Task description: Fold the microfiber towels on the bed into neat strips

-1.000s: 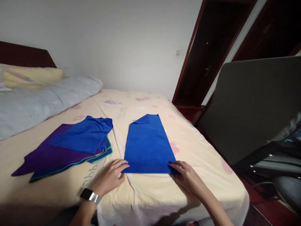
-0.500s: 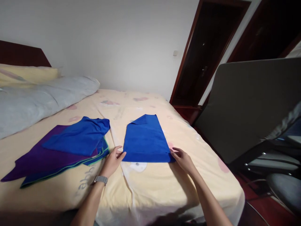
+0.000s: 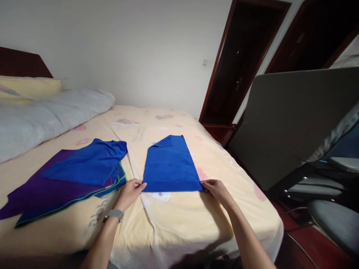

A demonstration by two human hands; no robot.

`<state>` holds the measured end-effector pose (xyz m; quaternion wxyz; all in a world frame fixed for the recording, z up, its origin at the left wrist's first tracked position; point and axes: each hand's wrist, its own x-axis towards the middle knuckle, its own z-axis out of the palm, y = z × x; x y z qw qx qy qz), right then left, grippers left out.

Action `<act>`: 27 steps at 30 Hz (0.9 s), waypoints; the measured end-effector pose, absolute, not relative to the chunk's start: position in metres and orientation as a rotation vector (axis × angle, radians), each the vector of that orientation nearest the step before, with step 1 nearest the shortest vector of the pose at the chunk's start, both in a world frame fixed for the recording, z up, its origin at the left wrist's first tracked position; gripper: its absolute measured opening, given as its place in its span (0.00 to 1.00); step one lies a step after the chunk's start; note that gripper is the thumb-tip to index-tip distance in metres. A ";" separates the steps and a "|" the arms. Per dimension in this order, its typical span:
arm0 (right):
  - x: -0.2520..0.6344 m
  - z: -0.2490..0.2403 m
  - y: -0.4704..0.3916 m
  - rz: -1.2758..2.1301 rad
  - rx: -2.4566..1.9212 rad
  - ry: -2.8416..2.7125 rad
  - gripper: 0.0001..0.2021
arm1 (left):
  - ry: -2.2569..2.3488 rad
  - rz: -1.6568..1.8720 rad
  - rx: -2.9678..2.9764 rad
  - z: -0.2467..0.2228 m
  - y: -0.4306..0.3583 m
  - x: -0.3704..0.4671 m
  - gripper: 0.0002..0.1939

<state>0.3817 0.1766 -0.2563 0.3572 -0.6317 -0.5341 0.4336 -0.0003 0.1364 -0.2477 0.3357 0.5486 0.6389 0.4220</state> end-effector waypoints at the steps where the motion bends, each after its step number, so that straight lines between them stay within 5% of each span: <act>1: 0.381 -0.256 0.177 1.133 -1.629 -1.361 0.14 | 1.637 1.098 1.428 -0.247 0.136 0.001 0.21; 19: 0.396 -0.251 0.153 1.287 -1.359 -1.269 0.27 | 1.504 1.305 1.590 -0.246 0.111 -0.004 0.16; 27: 0.397 -0.262 0.120 1.047 -1.490 -1.594 0.19 | 1.654 1.043 1.788 -0.258 0.076 -0.002 0.11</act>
